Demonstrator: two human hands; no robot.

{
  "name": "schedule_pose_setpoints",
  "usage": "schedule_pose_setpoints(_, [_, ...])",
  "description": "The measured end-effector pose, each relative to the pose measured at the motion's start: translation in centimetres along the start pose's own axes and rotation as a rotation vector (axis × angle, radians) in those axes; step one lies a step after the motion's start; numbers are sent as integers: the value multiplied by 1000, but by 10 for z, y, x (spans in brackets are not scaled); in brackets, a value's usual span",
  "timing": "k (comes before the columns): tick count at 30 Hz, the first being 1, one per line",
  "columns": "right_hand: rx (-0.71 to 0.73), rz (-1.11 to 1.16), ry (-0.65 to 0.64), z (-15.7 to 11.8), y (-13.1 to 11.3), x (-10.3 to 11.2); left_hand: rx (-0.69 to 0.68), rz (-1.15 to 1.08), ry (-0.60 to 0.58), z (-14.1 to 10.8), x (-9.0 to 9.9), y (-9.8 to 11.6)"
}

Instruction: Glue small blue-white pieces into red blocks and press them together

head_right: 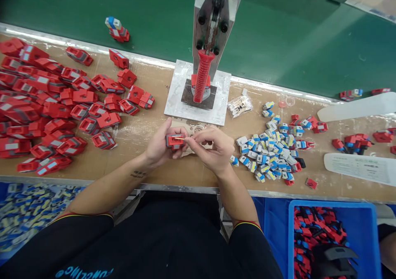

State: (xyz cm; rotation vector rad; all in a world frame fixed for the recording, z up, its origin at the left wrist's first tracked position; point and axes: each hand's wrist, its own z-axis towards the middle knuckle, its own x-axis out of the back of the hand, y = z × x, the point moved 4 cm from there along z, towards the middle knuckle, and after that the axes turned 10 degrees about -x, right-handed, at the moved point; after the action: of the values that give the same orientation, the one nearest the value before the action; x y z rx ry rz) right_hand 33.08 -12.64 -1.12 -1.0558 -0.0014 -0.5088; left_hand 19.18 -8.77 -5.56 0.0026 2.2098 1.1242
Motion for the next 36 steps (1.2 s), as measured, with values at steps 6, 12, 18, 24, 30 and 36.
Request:
schedule_pose_setpoints(6, [51, -57, 5, 2, -5, 4, -59, 49, 59, 0, 2, 3])
schedule_pose_setpoints(12, [123, -31, -23, 1, -11, -1, -99, 83, 74, 0, 2, 2])
schedule_pose_setpoints(18, [85, -85, -2, 4, -6, 7, -113, 89, 88, 0, 5, 3])
schedule_pose_setpoints(24, [101, -31, -4, 2, -9, 3, -105, 78, 102, 1, 5, 2])
schedule_pose_setpoints(30, [69, 0, 11, 3, -5, 8, -80, 33, 78, -1, 3, 5])
schedule_pose_setpoints(36, [-32, -77, 4, 16, 16, 38, -58, -36, 34, 0, 2, 12])
